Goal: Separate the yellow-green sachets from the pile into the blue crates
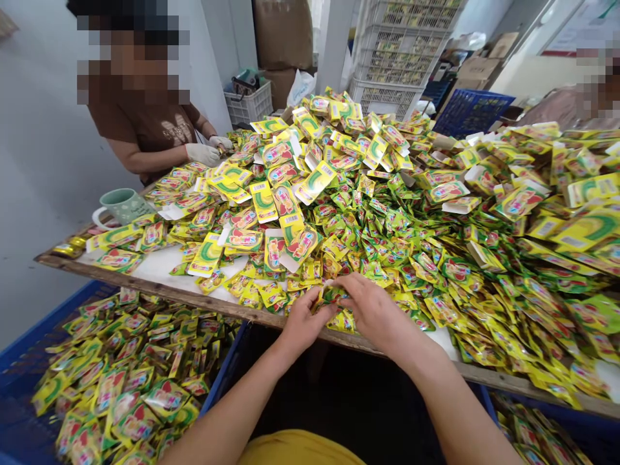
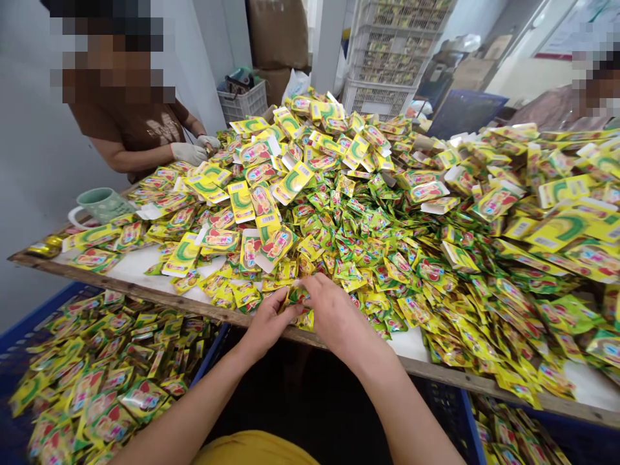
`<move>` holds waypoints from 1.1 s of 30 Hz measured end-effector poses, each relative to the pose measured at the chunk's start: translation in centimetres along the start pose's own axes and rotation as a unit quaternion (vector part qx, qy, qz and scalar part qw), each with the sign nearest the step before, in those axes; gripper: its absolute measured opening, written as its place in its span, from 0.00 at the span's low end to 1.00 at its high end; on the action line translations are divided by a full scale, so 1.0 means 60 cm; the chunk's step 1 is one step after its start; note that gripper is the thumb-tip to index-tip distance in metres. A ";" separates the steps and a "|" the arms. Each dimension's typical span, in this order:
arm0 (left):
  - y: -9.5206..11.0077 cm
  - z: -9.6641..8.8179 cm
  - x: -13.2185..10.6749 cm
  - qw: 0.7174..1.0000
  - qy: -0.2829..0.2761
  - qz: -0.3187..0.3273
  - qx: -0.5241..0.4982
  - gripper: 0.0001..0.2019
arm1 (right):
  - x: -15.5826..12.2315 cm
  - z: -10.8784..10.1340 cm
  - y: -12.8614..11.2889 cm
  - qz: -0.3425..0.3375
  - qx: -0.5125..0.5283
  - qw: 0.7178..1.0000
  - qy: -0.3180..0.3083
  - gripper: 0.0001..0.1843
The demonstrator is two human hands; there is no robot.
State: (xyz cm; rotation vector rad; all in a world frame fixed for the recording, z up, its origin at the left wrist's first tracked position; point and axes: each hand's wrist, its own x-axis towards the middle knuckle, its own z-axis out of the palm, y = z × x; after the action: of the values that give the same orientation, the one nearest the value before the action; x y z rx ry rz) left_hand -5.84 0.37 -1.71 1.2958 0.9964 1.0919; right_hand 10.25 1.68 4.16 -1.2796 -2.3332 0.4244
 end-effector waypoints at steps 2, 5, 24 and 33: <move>0.001 -0.005 0.001 1.000 -0.022 0.008 -0.001 0.09 | -0.001 0.003 0.001 0.007 0.007 0.998 0.058 0.11; -0.004 -0.016 0.004 0.999 -0.042 0.018 0.021 0.12 | 0.000 0.016 -0.001 -0.038 -0.012 0.996 0.084 0.05; 0.031 -0.048 0.011 0.979 -0.048 -0.097 -0.174 0.14 | -0.009 0.075 -0.013 0.348 0.648 0.671 0.092 0.13; 0.012 -0.061 0.012 0.987 0.000 -0.073 -0.141 0.13 | -0.008 0.093 -0.021 0.283 0.541 0.773 0.176 0.09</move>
State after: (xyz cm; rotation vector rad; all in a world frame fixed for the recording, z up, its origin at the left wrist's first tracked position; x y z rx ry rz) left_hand -9.27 1.85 -1.10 0.9789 0.8864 1.0766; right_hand 6.71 0.32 -0.15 -1.2046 -0.9547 1.3304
